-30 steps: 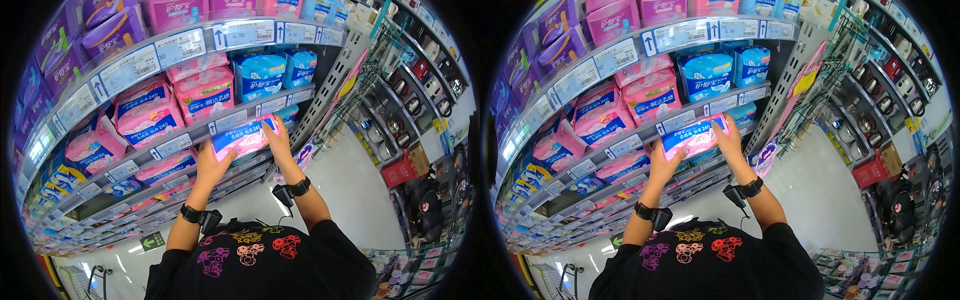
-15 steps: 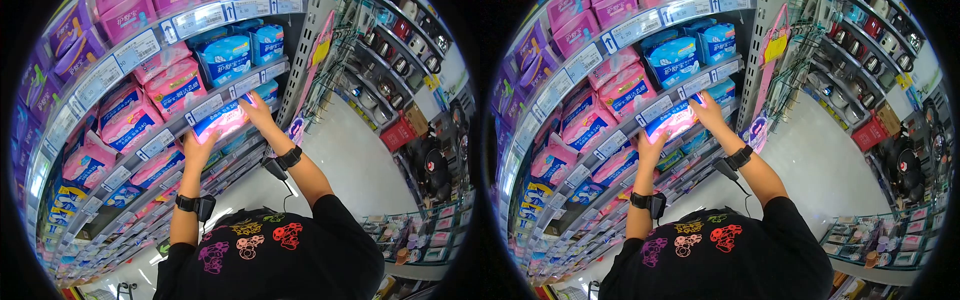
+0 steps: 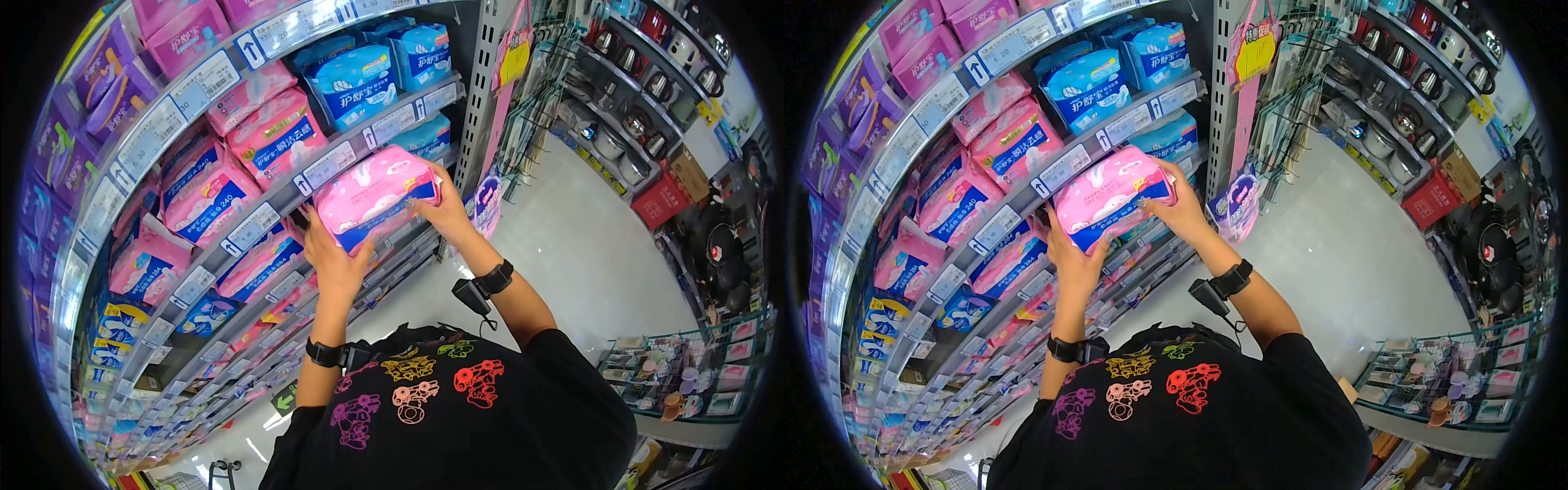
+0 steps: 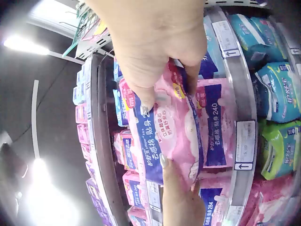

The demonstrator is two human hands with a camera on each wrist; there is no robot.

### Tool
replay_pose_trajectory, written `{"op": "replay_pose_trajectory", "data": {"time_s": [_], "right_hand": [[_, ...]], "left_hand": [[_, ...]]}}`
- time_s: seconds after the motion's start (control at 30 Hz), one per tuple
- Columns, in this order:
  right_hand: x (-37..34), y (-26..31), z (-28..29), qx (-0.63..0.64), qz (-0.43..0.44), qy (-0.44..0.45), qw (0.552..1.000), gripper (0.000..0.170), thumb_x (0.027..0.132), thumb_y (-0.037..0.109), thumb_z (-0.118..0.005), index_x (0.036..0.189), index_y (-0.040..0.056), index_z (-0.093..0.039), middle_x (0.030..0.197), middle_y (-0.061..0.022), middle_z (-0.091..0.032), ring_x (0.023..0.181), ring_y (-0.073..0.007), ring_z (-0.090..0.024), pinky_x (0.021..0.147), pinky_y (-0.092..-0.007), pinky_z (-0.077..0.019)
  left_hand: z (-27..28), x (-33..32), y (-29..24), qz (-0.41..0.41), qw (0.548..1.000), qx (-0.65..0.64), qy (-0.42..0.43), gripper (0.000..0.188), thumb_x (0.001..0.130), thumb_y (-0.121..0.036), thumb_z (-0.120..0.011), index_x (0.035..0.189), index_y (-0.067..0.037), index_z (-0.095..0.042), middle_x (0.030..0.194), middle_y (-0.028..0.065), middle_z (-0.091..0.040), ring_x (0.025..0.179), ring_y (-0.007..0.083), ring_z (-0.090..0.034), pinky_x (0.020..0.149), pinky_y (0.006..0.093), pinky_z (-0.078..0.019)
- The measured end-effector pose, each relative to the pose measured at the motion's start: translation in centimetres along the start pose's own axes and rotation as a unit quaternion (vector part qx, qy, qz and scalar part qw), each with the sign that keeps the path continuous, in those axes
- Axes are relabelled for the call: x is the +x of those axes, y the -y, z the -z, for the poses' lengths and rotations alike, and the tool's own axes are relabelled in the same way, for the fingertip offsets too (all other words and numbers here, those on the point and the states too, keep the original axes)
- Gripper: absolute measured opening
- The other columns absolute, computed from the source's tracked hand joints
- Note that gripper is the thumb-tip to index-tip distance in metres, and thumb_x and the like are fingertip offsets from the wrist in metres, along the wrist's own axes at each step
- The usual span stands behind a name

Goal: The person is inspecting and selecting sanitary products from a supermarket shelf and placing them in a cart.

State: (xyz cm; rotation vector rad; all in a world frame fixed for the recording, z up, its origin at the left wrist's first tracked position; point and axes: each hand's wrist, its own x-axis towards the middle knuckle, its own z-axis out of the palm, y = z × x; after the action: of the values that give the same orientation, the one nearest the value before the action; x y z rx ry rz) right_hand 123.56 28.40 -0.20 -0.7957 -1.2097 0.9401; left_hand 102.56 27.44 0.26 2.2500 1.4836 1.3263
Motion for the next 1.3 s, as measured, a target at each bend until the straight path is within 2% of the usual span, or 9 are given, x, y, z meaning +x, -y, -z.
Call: {"op": "replay_pose_trajectory", "data": {"time_s": [0.17, 0.53, 0.6, 0.73, 0.83, 0.87, 0.97, 1.07, 1.3], "right_hand": [[0.1, -2.7, 0.5, 0.090, 0.020, 0.005, 0.996, 0.072, 0.072, -0.008, -0.066, 0.132, 0.0077, -0.031, 0.125, -0.0064, -0.043, 0.113, -0.0139, -0.045, 0.093, -0.0284, -0.0418], [1.5, -3.2, 2.0, 0.151, -0.043, 0.046, 0.986, 0.069, 0.069, -0.010, -0.066, 0.126, 0.0081, -0.034, 0.126, -0.0064, -0.040, 0.114, -0.0142, -0.043, 0.092, -0.0295, -0.0420], [1.8, -2.9, 2.5, 0.134, -0.016, 0.050, 0.990, 0.071, 0.069, -0.008, -0.067, 0.128, 0.0084, -0.032, 0.128, -0.0071, -0.039, 0.115, -0.0146, -0.043, 0.092, -0.0301, -0.0419], [1.3, -2.0, 3.1, 0.115, 0.021, 0.056, 0.992, 0.076, 0.074, 0.007, -0.067, 0.137, 0.0119, -0.024, 0.134, -0.0071, -0.035, 0.118, -0.0168, -0.042, 0.093, -0.0308, -0.0412], [-0.2, -1.9, 3.5, 0.273, -0.052, 0.031, 0.960, 0.080, 0.078, 0.022, -0.063, 0.142, 0.0160, -0.016, 0.138, -0.0072, -0.032, 0.123, -0.0211, -0.039, 0.093, -0.0357, -0.0425], [-0.8, -1.7, 3.5, 0.306, -0.065, 0.007, 0.950, 0.078, 0.080, 0.025, -0.058, 0.143, 0.0177, -0.013, 0.140, -0.0073, -0.030, 0.125, -0.0253, -0.037, 0.092, -0.0425, -0.0437], [-2.2, -1.8, 3.6, 0.346, -0.091, -0.073, 0.931, 0.076, 0.080, 0.019, -0.057, 0.143, 0.0177, -0.014, 0.141, -0.0094, -0.028, 0.126, -0.0282, -0.036, 0.090, -0.0471, -0.0443], [-3.2, -0.7, 2.9, 0.320, -0.050, -0.116, 0.939, 0.073, 0.082, 0.015, -0.052, 0.143, 0.0190, -0.012, 0.141, -0.0098, -0.026, 0.126, -0.0281, -0.036, 0.093, -0.0468, -0.0421], [-4.3, -0.1, 0.2, 0.270, 0.016, -0.248, 0.930, 0.076, 0.084, 0.006, -0.048, 0.144, 0.0207, -0.003, 0.142, -0.0087, -0.021, 0.126, -0.0261, -0.034, 0.098, -0.0448, -0.0381]], "left_hand": [[0.1, 1.7, 0.2, -0.009, 0.992, -0.126, 0.013, 0.096, 0.065, -0.015, -0.076, 0.137, 0.007, -0.016, 0.130, 0.0266, -0.037, 0.119, 0.0363, -0.040, 0.100, 0.0390, -0.0319], [-0.4, 2.5, 0.5, -0.016, 0.996, -0.079, 0.031, 0.098, 0.065, -0.015, -0.078, 0.138, 0.005, -0.015, 0.135, 0.0250, -0.032, 0.122, 0.0345, -0.039, 0.101, 0.0384, -0.0315], [-0.8, 2.4, 0.4, -0.004, 0.994, -0.100, 0.039, 0.100, 0.065, -0.015, -0.078, 0.139, 0.004, -0.013, 0.139, 0.0236, -0.029, 0.126, 0.0310, -0.036, 0.103, 0.0370, -0.0288], [-2.1, 2.6, 0.8, -0.006, 0.994, -0.101, 0.034, 0.104, 0.062, -0.017, -0.081, 0.139, 0.003, -0.013, 0.134, 0.0244, -0.036, 0.118, 0.0317, -0.045, 0.096, 0.0368, -0.0386], [-2.3, 3.5, 0.9, -0.021, 0.988, -0.114, 0.100, 0.100, 0.062, -0.017, -0.080, 0.138, 0.003, -0.017, 0.129, 0.0261, -0.042, 0.113, 0.0372, -0.049, 0.094, 0.0378, -0.0406], [-2.3, 3.8, 0.9, -0.035, 0.986, -0.111, 0.122, 0.099, 0.063, -0.016, -0.080, 0.138, 0.003, -0.018, 0.129, 0.0258, -0.042, 0.114, 0.0375, -0.048, 0.095, 0.0383, -0.0396], [-2.5, 5.0, 0.5, -0.083, 0.978, -0.094, 0.168, 0.096, 0.063, -0.015, -0.078, 0.138, 0.001, -0.020, 0.129, 0.0251, -0.043, 0.118, 0.0386, -0.044, 0.098, 0.0396, -0.0363], [-3.0, 6.3, -0.1, -0.110, 0.973, -0.083, 0.183, 0.093, 0.064, -0.015, -0.076, 0.138, 0.001, -0.022, 0.129, 0.0248, -0.042, 0.123, 0.0397, -0.037, 0.102, 0.0417, -0.0307], [-5.0, 8.6, 0.0, -0.138, 0.966, -0.068, 0.208, 0.079, 0.073, -0.011, -0.068, 0.137, 0.003, -0.023, 0.130, 0.0263, -0.041, 0.122, 0.0360, -0.040, 0.100, 0.0377, -0.0331]]}}
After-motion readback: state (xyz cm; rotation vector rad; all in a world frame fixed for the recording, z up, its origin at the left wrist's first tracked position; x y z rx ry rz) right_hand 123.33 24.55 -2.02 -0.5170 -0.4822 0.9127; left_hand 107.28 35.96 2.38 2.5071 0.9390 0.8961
